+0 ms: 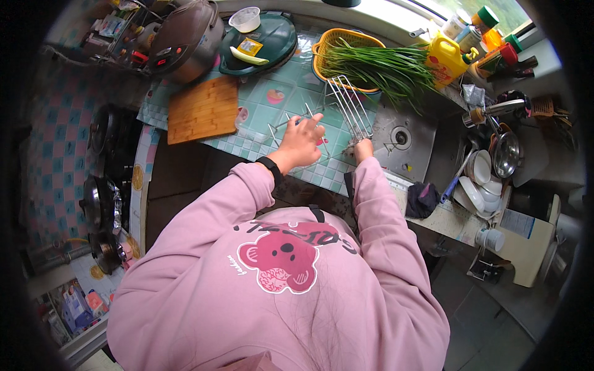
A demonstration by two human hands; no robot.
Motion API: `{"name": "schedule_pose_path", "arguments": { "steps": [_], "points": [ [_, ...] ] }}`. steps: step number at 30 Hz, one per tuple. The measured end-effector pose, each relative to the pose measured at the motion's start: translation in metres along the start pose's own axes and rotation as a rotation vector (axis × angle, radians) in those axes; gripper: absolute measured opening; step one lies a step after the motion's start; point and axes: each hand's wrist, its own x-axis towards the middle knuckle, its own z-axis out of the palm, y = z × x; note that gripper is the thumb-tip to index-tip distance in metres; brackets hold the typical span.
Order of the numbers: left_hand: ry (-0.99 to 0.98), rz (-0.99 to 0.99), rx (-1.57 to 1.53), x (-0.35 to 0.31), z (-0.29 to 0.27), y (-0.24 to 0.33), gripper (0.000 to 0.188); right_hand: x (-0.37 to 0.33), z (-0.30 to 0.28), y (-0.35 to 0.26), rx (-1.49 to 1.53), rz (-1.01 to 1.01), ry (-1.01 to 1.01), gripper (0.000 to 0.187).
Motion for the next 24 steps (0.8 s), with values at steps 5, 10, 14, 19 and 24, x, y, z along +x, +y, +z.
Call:
{"name": "schedule_pose_path", "arguments": {
  "steps": [5,10,14,19,24],
  "points": [
    [0.01,-0.008,-0.002,0.0,-0.001,0.0,0.044,0.015,-0.016,-0.018,0.276,0.452,-0.368,0.03],
    [0.033,-0.004,-0.008,-0.001,0.0,0.002,0.042,0.006,-0.008,-0.01,0.329,0.537,-0.282,0.02],
    [0.057,0.001,-0.011,0.0,-0.001,0.0,0.04,-0.031,0.0,-0.004,0.303,0.346,-0.001,0.024],
    [0.073,0.038,-0.14,0.001,0.0,-0.005,0.031,-0.053,-0.028,-0.014,0.078,0.12,0.049,0.018],
    [0.118,0.19,-0.135,0.006,0.001,-0.016,0.023,-0.053,-0.041,-0.017,0.138,0.068,-0.133,0.016]
  ]
}}
